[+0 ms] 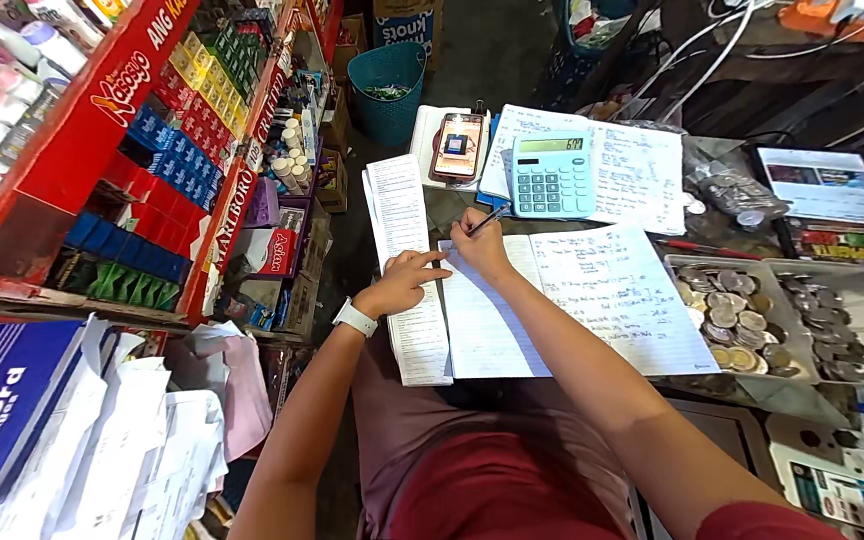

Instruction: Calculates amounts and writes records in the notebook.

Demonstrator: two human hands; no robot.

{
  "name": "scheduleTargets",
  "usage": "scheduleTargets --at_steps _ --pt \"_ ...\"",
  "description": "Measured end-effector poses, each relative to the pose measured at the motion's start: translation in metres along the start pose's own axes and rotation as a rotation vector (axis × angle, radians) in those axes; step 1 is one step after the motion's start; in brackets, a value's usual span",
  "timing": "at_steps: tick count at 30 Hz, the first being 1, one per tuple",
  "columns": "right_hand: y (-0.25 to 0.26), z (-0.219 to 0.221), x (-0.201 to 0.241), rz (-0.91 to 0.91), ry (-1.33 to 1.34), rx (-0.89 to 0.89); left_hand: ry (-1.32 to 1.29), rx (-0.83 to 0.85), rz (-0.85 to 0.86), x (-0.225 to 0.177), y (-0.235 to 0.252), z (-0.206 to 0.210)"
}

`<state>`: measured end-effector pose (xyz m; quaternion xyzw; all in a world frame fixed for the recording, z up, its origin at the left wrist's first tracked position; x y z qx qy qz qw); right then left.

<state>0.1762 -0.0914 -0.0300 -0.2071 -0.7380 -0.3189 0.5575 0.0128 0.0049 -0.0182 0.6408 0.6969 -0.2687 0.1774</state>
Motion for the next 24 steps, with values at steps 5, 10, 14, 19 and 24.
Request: scheduleTargets --at_steps 5,10,14,19,24 --pt "0.002 -0.027 -0.004 0.124 0.098 -0.059 -0.015 0.024 -0.022 0.001 0.001 -0.001" --pt "-0.002 -0.068 0.001 0.159 -0.022 -0.127 -0.026 0.026 -0.039 0.002 -0.001 0.000" --pt "-0.007 -0.068 -0.008 0.118 -0.003 -0.128 -0.031 0.018 -0.050 0.002 -0.001 0.000" --pt "-0.006 -0.063 -0.009 0.057 -0.099 -0.089 -0.015 0.034 -0.057 0.004 -0.001 -0.001" --pt "-0.009 -0.068 -0.012 0.028 -0.033 -0.141 -0.010 0.045 -0.059 0.002 -0.002 -0.003"
Point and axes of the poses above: each hand's wrist, its own y-axis towards the middle knuckle, its own z-axis out of the palm, x = y × z, the point moved 2 cm from there along y, towards the middle knuckle, and after that the axes turned 11 degrees about y, right-handed, at the moved point
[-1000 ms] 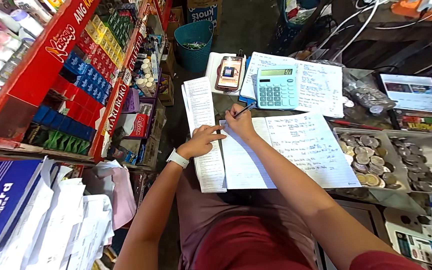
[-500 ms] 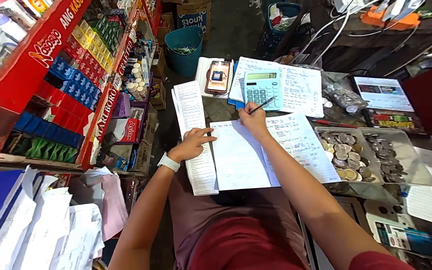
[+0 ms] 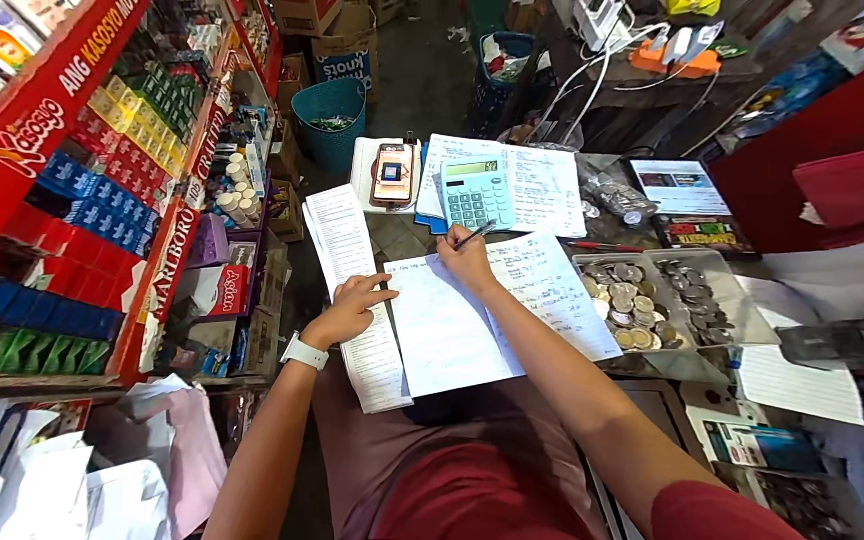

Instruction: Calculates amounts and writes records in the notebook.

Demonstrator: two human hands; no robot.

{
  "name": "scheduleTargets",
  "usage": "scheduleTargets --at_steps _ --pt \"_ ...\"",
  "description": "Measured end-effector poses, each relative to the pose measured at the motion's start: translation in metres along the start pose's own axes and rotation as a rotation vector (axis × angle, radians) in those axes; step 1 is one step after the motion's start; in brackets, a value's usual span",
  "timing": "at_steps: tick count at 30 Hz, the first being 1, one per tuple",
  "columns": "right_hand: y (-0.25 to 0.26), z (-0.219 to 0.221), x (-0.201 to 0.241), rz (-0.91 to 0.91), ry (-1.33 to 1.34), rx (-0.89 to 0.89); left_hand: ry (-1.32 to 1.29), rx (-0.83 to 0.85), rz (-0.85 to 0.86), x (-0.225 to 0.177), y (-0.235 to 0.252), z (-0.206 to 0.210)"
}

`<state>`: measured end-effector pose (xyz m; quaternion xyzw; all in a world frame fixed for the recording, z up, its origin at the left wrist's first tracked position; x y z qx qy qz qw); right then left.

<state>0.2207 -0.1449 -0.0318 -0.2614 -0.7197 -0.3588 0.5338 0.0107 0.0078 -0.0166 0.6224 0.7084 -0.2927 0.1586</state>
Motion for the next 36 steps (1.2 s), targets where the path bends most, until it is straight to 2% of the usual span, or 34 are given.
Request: scheduleTargets --at_steps 4,8,12,19,23,25,31,36 --pt "0.023 -0.048 0.016 0.020 -0.077 -0.198 -0.009 0.014 -0.016 -0.003 0.000 -0.003" --pt "0.041 -0.092 0.024 0.004 -0.308 -0.197 -0.001 0.014 -0.009 -0.003 0.000 -0.003" --pt "0.046 -0.086 0.021 -0.096 -0.456 -0.062 -0.004 0.014 0.003 -0.003 0.000 -0.004" --pt "0.044 -0.082 0.015 0.020 -0.635 -0.004 0.004 -0.005 0.005 -0.001 0.002 -0.002" --pt "0.038 -0.082 0.014 -0.019 -0.566 0.003 0.002 -0.001 0.004 -0.002 0.002 -0.003" --pt "0.034 -0.078 0.015 -0.011 -0.553 0.063 0.001 0.000 0.003 -0.001 0.002 -0.002" --pt "0.020 -0.073 0.019 -0.150 -0.692 0.125 0.002 -0.004 0.009 0.000 0.003 -0.001" --pt "0.035 -0.061 0.025 -0.139 -0.649 0.144 0.019 0.003 0.018 0.000 0.003 -0.002"
Point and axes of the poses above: each hand's wrist, its own y-axis towards the middle knuckle, its own z-axis out of the palm, x = y × z, the point moved 2 cm from there along y, towards the middle knuckle, and after that the axes turned 11 degrees about y, right-handed, at the moved point
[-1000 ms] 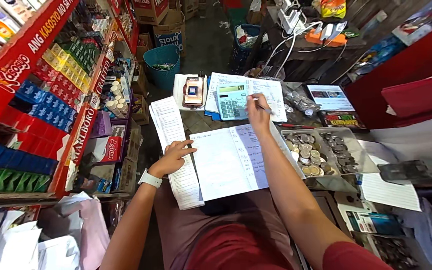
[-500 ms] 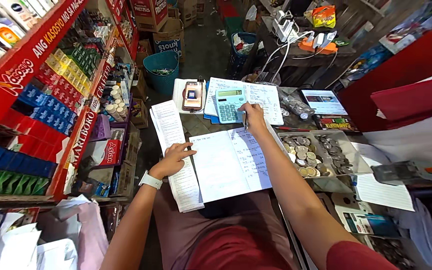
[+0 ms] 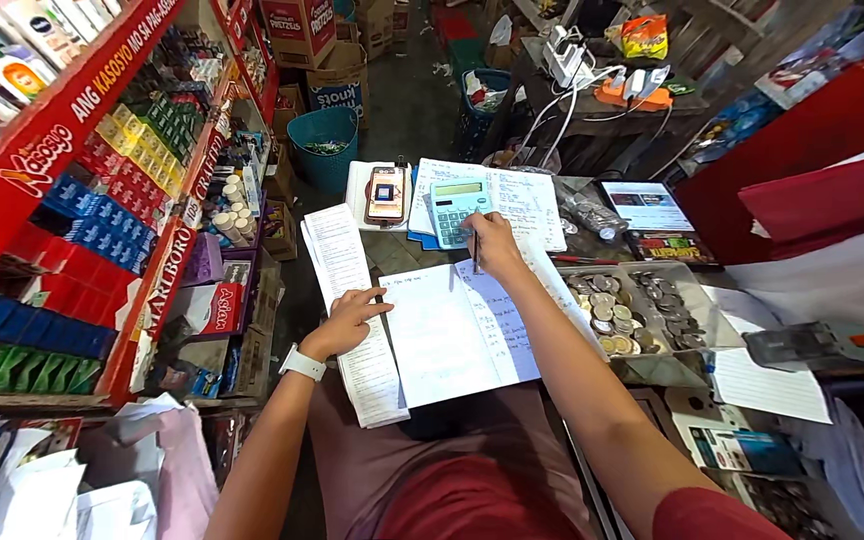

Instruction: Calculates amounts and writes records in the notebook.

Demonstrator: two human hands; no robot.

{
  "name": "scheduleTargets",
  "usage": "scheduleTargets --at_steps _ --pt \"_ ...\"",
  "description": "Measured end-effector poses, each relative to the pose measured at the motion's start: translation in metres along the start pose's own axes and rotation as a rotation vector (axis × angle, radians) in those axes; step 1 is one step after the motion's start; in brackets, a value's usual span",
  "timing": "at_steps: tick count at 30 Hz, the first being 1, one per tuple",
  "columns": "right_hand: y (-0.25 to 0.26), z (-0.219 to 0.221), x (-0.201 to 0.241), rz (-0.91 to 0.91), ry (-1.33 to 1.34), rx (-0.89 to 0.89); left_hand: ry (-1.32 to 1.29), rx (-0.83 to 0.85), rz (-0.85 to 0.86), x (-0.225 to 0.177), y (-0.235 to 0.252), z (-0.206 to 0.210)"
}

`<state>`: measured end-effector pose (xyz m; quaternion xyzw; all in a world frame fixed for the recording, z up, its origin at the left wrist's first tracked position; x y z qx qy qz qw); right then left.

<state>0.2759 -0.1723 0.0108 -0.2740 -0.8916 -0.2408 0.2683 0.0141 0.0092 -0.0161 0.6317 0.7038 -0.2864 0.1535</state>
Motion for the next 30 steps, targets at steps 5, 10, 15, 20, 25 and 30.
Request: scheduleTargets --at_steps 5,10,15,20,25,30 --pt "0.002 0.002 -0.012 0.102 0.066 -0.047 -0.018 -0.005 -0.005 -0.001 0.000 -0.001" --pt "-0.010 -0.021 -0.028 0.382 0.324 -0.316 -0.013 0.000 -0.001 -0.002 -0.002 -0.002" --pt "-0.006 -0.019 -0.029 0.273 0.260 -0.258 -0.010 -0.013 0.003 -0.001 -0.001 -0.001" --pt "0.003 -0.014 -0.029 0.337 0.091 -0.077 -0.023 -0.011 -0.004 -0.002 -0.003 -0.002" --pt "0.002 -0.018 -0.026 0.345 0.063 -0.039 -0.014 0.006 -0.012 -0.002 -0.002 -0.002" --pt "-0.009 -0.021 -0.015 0.201 0.064 -0.118 -0.007 -0.002 0.007 -0.001 -0.002 -0.001"
Point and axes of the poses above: each hand's wrist, its own y-axis towards the middle knuckle, its own z-axis out of the palm, x = y × z, the point moved 2 cm from there along y, towards the middle knuckle, and after that the axes turned 11 degrees about y, right-handed, at the moved point
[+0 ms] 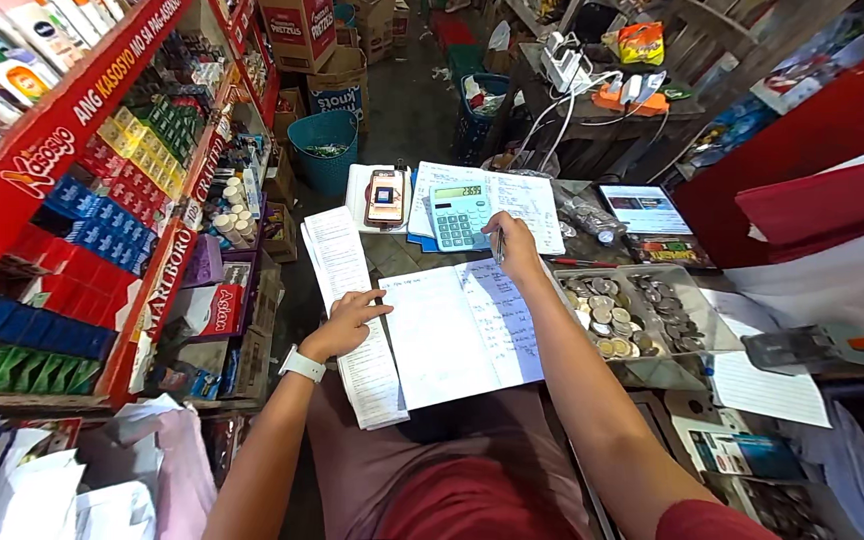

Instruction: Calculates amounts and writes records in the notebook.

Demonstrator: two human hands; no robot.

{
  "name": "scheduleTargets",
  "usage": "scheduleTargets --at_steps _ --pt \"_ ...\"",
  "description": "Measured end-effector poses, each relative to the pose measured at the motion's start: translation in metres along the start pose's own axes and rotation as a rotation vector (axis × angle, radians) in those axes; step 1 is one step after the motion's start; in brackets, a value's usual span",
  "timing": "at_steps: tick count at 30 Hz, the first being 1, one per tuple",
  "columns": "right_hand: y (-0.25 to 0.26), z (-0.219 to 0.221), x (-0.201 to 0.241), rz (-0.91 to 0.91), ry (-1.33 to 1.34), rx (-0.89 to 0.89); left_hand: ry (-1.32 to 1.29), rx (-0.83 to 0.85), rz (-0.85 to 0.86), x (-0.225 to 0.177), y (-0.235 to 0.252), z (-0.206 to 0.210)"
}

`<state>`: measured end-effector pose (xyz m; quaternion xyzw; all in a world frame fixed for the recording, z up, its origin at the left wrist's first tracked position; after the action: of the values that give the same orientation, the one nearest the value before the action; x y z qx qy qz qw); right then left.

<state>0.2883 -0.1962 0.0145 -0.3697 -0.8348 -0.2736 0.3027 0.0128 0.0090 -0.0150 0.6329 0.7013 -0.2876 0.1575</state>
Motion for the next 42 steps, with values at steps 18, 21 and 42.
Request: scheduleTargets --at_steps 18,21,42 --pt "0.016 0.022 0.009 -0.076 -0.101 0.127 -0.013 0.010 -0.029 -0.002 0.003 0.000" --pt "0.015 0.022 0.011 -0.071 -0.111 0.133 -0.011 0.022 -0.031 -0.002 0.003 0.001" --pt "-0.001 0.018 0.027 -0.173 -0.117 0.104 -0.009 0.009 -0.014 -0.004 0.001 -0.002"
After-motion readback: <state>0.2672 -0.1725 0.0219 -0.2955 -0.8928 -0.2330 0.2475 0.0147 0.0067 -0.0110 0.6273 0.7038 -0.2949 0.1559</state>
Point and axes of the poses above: each hand's wrist, its own y-axis towards the middle knuckle, its own z-axis out of the palm, x = y × z, the point moved 2 cm from there along y, towards the middle knuckle, and after that the axes turned 11 degrees about y, right-handed, at the moved point
